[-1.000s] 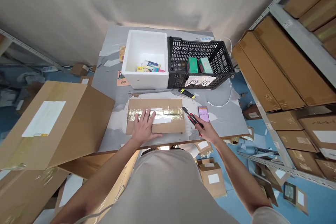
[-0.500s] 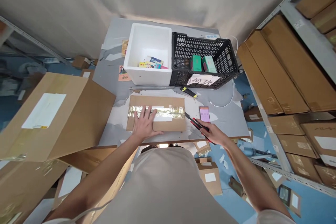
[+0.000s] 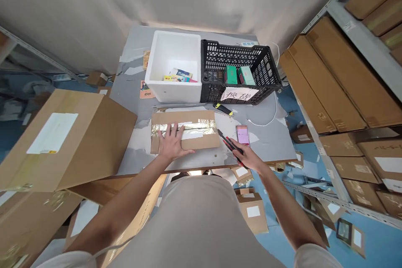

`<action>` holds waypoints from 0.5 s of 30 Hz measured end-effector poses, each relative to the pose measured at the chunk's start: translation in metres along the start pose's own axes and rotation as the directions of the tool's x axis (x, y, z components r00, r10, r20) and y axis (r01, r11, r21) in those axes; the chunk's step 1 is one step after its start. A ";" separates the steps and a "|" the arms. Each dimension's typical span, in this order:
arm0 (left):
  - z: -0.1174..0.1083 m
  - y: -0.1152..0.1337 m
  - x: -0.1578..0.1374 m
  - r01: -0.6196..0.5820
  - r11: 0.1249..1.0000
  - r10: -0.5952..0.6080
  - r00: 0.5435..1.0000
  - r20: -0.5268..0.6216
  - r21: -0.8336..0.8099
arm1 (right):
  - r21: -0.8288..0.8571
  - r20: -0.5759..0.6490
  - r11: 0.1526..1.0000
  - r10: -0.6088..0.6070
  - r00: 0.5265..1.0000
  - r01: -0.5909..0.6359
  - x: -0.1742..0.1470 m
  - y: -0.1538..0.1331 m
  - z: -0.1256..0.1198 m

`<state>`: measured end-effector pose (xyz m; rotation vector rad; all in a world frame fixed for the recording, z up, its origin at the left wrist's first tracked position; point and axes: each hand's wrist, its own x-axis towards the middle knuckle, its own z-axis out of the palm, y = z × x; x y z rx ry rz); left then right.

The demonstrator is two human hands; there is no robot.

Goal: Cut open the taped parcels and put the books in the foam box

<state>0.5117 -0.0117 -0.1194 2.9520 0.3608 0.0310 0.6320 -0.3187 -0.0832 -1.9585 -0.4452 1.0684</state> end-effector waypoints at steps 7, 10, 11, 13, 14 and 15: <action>0.002 0.000 -0.006 -0.032 0.999 0.031 0.999 -0.032 -0.035 | 0.089 -0.105 0.996 0.032 0.994 -0.022 -0.026 0.040 -0.009; -0.003 -0.012 -0.006 0.050 0.993 -0.060 0.994 -0.087 -0.108 | 0.290 -0.281 0.955 0.030 0.959 0.055 -0.019 0.046 -0.003; -0.005 -0.020 -0.002 0.124 0.982 -0.142 0.982 -0.125 -0.141 | 0.373 -0.326 0.924 0.040 0.945 0.089 -0.014 0.044 0.004; -0.008 -0.042 0.009 0.291 0.923 -0.340 0.922 -0.185 -0.251 | 0.542 -0.353 0.829 0.078 0.932 0.135 -0.001 0.038 0.026; -0.010 -0.056 0.017 0.360 0.873 -0.432 0.884 -0.179 -0.329 | 0.625 -0.335 0.768 0.105 0.936 0.138 0.006 0.033 0.040; -0.010 -0.069 0.025 0.391 0.818 -0.481 0.867 -0.129 -0.421 | 0.700 -0.295 0.703 0.127 0.947 0.124 0.013 0.028 0.055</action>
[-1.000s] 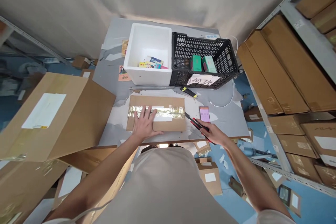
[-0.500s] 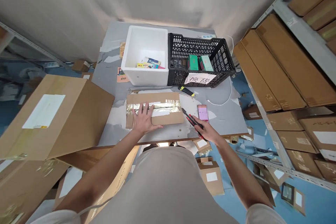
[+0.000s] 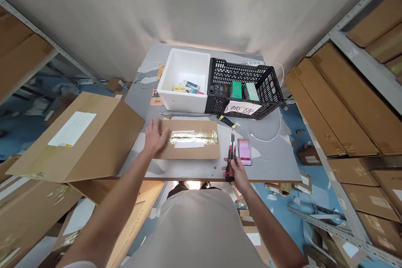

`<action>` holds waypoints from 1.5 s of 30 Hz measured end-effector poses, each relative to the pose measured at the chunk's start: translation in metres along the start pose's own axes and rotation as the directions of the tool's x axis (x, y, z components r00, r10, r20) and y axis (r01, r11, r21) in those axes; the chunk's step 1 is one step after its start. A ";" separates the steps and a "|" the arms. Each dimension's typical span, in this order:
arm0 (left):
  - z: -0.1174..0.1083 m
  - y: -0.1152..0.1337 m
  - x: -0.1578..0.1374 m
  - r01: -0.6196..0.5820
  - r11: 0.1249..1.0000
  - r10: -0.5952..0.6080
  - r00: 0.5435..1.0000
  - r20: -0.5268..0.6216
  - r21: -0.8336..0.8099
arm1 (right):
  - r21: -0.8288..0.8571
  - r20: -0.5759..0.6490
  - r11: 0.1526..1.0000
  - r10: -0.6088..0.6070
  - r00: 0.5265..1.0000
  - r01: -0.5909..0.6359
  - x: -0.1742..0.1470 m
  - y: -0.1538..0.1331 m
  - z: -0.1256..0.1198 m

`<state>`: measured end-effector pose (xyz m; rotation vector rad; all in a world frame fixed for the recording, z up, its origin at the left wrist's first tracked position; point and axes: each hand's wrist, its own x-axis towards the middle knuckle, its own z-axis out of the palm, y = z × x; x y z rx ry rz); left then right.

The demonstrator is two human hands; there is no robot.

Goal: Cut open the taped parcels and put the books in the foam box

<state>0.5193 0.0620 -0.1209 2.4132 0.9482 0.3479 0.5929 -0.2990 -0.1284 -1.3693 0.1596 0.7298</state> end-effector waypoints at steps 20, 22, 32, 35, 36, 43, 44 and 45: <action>0.039 0.013 -0.157 0.486 0.500 -0.630 0.772 0.085 -0.717 | -0.019 0.098 0.958 -0.283 0.954 0.286 0.133 0.007 0.070; 0.041 0.016 -0.164 0.507 0.506 -0.621 0.776 0.113 -0.698 | -0.024 0.108 0.958 -0.283 0.953 0.287 0.139 0.007 0.074; 0.004 0.019 -0.049 0.031 0.986 -0.041 0.997 -0.060 -0.167 | -0.045 -0.032 0.988 -0.146 0.989 0.145 0.057 0.014 0.026; 0.008 0.037 0.027 -0.225 0.971 0.228 0.973 0.030 -0.081 | 0.114 -0.031 0.993 0.019 0.999 -0.015 0.008 0.031 0.022; 0.012 0.042 0.049 -0.255 0.965 0.260 0.960 0.102 -0.060 | 0.141 -0.029 0.989 0.044 0.999 -0.039 -0.005 0.038 0.026; 0.024 0.035 0.103 -0.194 0.979 0.202 0.926 0.320 -0.056 | 0.241 -0.086 0.968 0.089 0.992 -0.066 -0.031 0.060 0.057; 0.019 0.028 0.099 -0.177 0.982 0.187 0.939 0.287 -0.060 | 0.265 -0.103 0.963 0.085 0.991 -0.055 -0.027 0.059 0.058; 0.013 0.019 0.093 -0.156 0.986 0.167 0.953 0.254 -0.064 | 0.289 -0.123 0.957 0.072 0.990 -0.034 -0.021 0.056 0.059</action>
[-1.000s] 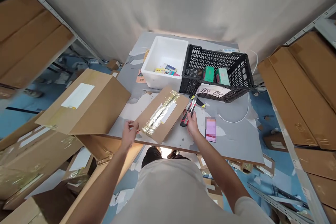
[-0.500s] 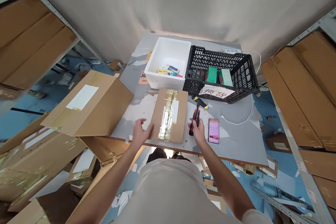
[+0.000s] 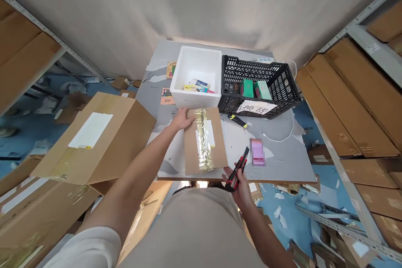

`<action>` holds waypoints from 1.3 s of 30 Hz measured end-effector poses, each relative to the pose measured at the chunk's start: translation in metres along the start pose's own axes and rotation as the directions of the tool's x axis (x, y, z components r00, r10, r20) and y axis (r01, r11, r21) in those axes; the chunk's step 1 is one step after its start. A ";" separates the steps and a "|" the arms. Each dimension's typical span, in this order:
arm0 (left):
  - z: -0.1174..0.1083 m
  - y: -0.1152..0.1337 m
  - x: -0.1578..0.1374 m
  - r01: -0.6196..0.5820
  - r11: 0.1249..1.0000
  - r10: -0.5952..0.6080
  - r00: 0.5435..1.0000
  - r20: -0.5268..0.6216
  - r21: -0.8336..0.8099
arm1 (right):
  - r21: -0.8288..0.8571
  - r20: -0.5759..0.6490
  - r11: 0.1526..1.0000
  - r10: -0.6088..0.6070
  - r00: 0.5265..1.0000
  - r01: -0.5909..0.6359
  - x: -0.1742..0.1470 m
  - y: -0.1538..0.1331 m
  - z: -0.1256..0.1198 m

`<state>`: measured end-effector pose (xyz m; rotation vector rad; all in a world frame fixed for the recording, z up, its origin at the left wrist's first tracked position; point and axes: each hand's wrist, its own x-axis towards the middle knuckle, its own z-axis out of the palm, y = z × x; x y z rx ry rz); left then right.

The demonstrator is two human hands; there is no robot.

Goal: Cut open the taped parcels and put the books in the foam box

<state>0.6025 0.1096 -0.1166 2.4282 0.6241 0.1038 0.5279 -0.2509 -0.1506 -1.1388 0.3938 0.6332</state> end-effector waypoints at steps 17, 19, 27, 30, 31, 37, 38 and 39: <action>-0.004 -0.056 -0.166 0.229 0.947 -0.289 0.912 -0.290 -0.224 | -0.520 0.131 0.783 -0.321 0.938 0.340 0.102 -0.095 0.080; -0.012 -0.044 -0.152 0.119 0.990 -0.135 0.941 -0.310 -0.072 | -0.576 0.121 0.757 -0.294 0.948 0.308 0.091 -0.093 0.061; -0.002 -0.004 -0.123 -0.291 0.897 0.286 0.956 0.064 0.333 | -0.717 0.195 0.654 -0.145 0.970 0.242 0.052 -0.080 0.013; 0.004 -0.004 -0.125 -0.249 0.900 0.243 0.968 0.063 0.358 | -0.706 0.202 0.671 -0.112 0.973 0.224 0.047 -0.080 0.014; 0.004 -0.005 -0.126 -0.240 0.902 0.234 0.970 0.061 0.360 | -0.710 0.201 0.669 -0.107 0.974 0.220 0.045 -0.080 0.015; 0.006 -0.008 -0.127 -0.239 0.912 0.234 0.971 0.057 0.332 | -0.806 0.210 0.544 -0.102 0.972 0.231 0.038 -0.096 0.025; 0.006 -0.008 -0.127 -0.237 0.916 0.233 0.971 0.054 0.323 | -0.818 0.222 0.521 -0.102 0.970 0.242 0.039 -0.100 0.026; 0.007 -0.007 -0.126 -0.231 0.920 0.227 0.973 0.050 0.317 | -0.826 0.236 0.504 -0.102 0.966 0.254 0.041 -0.105 0.028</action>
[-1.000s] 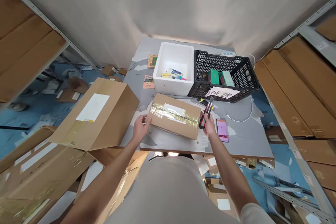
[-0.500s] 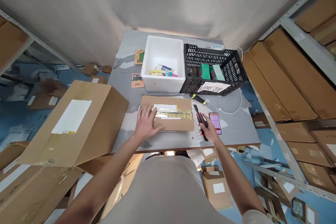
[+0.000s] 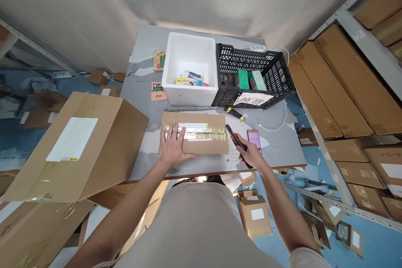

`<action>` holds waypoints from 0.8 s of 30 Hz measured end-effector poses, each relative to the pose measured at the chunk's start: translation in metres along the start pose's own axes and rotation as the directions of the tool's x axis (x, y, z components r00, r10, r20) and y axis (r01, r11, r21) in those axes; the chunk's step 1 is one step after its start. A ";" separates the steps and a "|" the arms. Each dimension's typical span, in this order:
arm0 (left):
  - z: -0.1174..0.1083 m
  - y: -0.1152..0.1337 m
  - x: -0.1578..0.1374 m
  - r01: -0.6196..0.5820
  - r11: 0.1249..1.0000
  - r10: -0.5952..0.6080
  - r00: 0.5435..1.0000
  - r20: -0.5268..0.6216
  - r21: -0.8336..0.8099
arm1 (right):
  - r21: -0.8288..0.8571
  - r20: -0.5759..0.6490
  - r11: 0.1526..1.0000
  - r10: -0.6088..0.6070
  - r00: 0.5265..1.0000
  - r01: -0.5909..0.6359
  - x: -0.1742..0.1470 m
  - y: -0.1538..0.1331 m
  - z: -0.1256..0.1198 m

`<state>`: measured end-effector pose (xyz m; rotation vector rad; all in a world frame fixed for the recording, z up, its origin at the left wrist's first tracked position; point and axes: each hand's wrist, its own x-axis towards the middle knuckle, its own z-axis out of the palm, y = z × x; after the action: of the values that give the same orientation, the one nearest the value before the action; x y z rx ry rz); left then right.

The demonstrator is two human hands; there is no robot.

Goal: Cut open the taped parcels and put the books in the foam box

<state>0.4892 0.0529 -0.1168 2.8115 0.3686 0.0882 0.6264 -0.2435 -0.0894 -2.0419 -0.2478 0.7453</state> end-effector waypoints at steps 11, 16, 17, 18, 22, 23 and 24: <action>-0.001 0.004 0.007 0.068 0.997 -0.069 0.997 0.021 0.043 | -0.169 0.079 0.983 -0.057 0.995 0.070 0.001 -0.013 -0.015; 0.002 0.005 0.008 0.068 0.996 -0.069 0.997 0.020 0.055 | -0.191 0.056 0.979 -0.062 0.997 0.071 -0.011 -0.014 -0.009; 0.003 0.004 0.008 0.068 0.996 -0.069 0.997 0.020 0.055 | -0.173 0.056 0.983 -0.050 0.997 0.059 -0.012 -0.014 -0.009; 0.004 0.004 0.008 0.070 0.996 -0.071 0.997 0.018 0.055 | -0.148 0.057 0.988 -0.040 0.998 0.048 -0.012 -0.014 -0.008; 0.007 0.001 0.007 0.058 0.997 -0.058 0.998 0.013 0.048 | -0.082 0.122 0.997 0.009 0.992 0.001 -0.015 -0.010 -0.011; 0.008 0.000 0.007 0.048 0.998 -0.049 0.999 0.014 0.043 | -0.083 0.145 0.997 0.021 0.989 -0.009 -0.018 -0.009 -0.013; 0.008 0.000 0.007 0.040 0.998 -0.040 0.999 0.015 0.039 | -0.089 0.160 0.996 0.030 0.987 -0.016 -0.020 -0.008 -0.014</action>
<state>0.4963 0.0525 -0.1248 2.8401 0.4270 0.0510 0.6195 -0.2577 -0.0688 -2.0713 -0.3550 0.9301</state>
